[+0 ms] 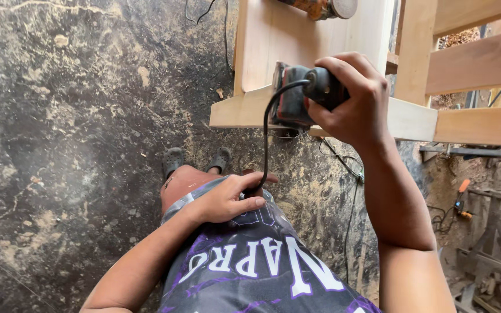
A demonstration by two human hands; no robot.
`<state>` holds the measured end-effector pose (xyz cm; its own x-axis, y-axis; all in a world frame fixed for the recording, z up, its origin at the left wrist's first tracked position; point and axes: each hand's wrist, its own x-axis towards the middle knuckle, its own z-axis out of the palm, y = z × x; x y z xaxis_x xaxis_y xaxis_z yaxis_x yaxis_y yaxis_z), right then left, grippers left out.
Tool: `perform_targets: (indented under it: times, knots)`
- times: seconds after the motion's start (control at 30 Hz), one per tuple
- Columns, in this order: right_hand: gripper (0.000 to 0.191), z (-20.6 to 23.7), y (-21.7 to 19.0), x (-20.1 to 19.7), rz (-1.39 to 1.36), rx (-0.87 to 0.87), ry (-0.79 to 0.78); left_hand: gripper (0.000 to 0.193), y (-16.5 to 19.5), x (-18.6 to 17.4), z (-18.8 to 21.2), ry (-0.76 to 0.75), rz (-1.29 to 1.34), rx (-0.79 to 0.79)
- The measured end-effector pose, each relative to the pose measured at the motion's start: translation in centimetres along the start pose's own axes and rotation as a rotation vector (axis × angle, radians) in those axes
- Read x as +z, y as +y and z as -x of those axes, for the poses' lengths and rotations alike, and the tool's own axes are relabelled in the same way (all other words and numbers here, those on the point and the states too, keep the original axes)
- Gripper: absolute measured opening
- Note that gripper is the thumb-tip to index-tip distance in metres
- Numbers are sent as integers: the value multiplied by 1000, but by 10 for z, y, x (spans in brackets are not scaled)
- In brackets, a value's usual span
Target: The person uses an electric sander to smooth the surface of a wooden frame. They move the sander along the edges and flat surfaces of the wood, adjusting their grip and position to reach different areas.
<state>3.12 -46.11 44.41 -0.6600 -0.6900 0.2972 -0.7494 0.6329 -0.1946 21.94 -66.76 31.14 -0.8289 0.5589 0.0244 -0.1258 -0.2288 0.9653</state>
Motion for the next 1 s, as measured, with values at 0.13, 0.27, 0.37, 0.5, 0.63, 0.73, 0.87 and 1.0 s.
perform_targets:
  times: [0.13,0.27,0.37,0.5,0.63,0.73,0.87,1.0]
  knots:
    - [34,-8,26,10,-68,27,-4,57,-4,-2,2,83,89,57]
    - [29,19,53,2,-112,124,-12,51,-18,-7,3,118,45,38]
    - [20,49,62,-9,-94,150,-23,44,-35,-7,1,117,-68,74]
    - [38,64,57,-11,-103,146,-13,36,-57,-4,-4,36,-115,-36]
    - [67,40,36,8,-62,-9,-1,40,-65,-12,-9,40,-87,-275]
    - [59,12,18,19,-67,-144,10,38,-56,-27,-10,72,-14,-219]
    - [52,-8,7,21,-28,-195,60,39,-38,-42,-14,151,17,-131]
    - [56,7,10,16,-22,-135,60,45,-25,-37,-23,214,181,0]
